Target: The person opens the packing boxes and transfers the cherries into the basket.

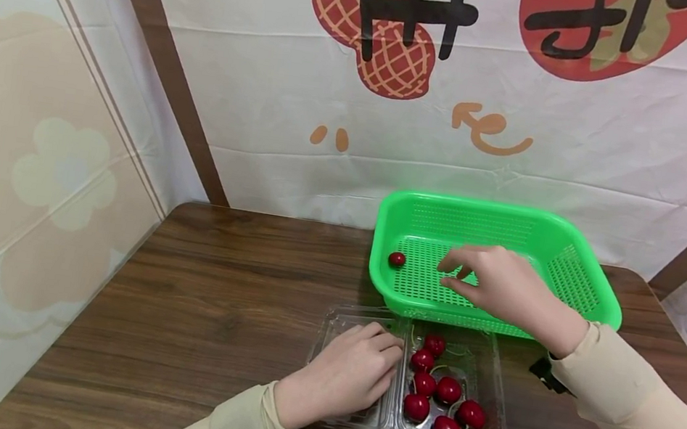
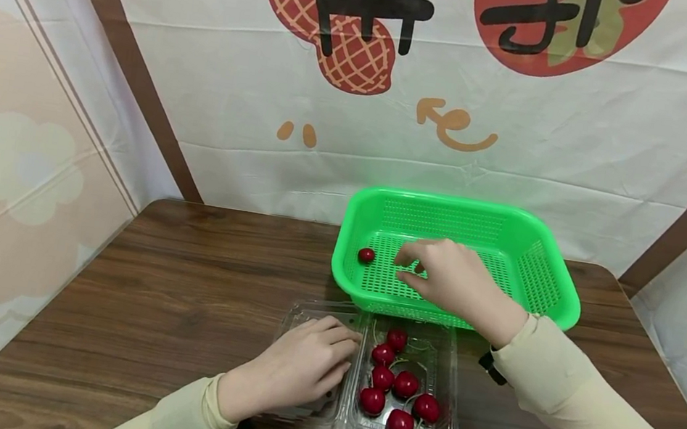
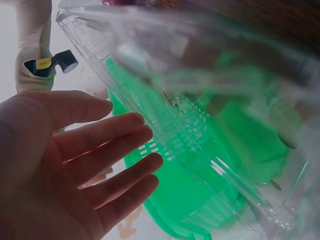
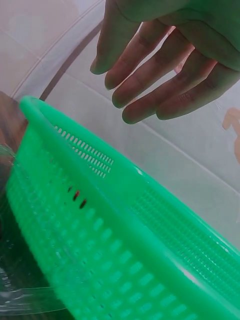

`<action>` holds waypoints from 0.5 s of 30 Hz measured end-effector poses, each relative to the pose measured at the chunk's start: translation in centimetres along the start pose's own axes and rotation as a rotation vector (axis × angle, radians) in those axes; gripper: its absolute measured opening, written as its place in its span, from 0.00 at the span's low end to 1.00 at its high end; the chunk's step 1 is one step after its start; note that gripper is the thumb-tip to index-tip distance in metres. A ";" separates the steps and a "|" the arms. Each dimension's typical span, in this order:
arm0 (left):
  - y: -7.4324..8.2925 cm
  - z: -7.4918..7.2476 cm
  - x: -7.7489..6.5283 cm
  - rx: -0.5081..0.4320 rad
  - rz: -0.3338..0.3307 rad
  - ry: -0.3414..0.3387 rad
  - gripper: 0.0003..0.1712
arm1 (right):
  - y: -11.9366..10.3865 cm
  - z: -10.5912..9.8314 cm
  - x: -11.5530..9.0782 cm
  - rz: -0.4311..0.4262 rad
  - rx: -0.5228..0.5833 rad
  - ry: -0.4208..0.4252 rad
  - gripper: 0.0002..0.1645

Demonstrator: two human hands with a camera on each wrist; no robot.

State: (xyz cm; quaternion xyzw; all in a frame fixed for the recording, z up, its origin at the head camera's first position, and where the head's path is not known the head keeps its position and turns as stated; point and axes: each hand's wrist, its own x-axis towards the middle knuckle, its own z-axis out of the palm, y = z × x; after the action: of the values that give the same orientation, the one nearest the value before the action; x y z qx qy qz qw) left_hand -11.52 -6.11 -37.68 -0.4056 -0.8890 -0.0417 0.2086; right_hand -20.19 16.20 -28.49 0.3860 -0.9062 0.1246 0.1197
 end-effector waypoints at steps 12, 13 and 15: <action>0.0 0.0 0.0 0.006 0.001 0.004 0.10 | -1.4 0.7 -1.8 -0.065 0.001 0.053 0.07; 0.0 0.0 0.0 0.006 0.001 0.004 0.10 | -1.5 0.7 -1.9 -0.070 -0.001 0.058 0.07; 0.0 0.0 0.0 0.009 0.001 0.005 0.10 | -1.8 0.8 -2.2 -0.073 -0.005 0.064 0.07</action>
State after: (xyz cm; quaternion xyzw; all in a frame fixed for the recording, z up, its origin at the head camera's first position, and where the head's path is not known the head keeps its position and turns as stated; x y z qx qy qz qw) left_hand -11.53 -6.17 -37.71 -0.4050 -0.8884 -0.0388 0.2126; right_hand -17.49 16.25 -29.68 0.4145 -0.8874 0.1303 0.1538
